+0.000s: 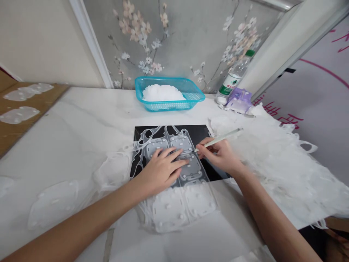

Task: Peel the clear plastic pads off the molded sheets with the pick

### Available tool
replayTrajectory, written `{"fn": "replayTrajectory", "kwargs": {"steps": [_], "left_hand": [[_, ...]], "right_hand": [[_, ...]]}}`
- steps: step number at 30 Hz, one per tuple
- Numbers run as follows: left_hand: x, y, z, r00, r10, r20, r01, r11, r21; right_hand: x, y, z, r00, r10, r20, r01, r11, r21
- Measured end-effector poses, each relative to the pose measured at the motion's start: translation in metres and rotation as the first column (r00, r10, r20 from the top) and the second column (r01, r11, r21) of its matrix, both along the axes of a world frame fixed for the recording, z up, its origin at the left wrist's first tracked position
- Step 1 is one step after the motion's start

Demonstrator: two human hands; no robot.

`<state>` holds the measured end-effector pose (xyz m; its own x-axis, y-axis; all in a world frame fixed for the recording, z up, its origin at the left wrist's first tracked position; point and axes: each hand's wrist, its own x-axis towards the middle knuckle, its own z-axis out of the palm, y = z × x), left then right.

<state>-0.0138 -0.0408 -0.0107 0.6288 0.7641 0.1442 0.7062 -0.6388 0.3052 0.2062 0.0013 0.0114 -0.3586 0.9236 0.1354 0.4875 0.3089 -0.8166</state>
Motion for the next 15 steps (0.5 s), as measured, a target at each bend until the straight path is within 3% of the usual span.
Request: {"fn": "replayTrajectory", "kwargs": {"steps": [4,8,11,15], "left_hand": [[0.0,0.0,0.001,1.0,-0.008,0.007,0.008,1.0,0.007],[-0.003,0.0,0.005,0.993,-0.01,0.118,0.002,0.998,0.069],[-0.004,-0.001,0.007,0.974,-0.02,0.227,-0.011,0.991,0.134],[-0.003,-0.002,0.006,0.964,-0.167,0.206,0.136,0.978,0.156]], "right_hand": [[-0.006,-0.002,0.0,0.964,-0.056,-0.261,0.006,0.981,-0.192],[-0.002,-0.002,-0.002,0.904,-0.12,-0.411,0.066,0.987,-0.143],[-0.001,0.001,-0.008,0.97,-0.034,-0.239,0.048,0.998,0.052],[-0.005,0.007,-0.021,0.98,0.166,0.114,-0.191,0.946,0.263]]}}
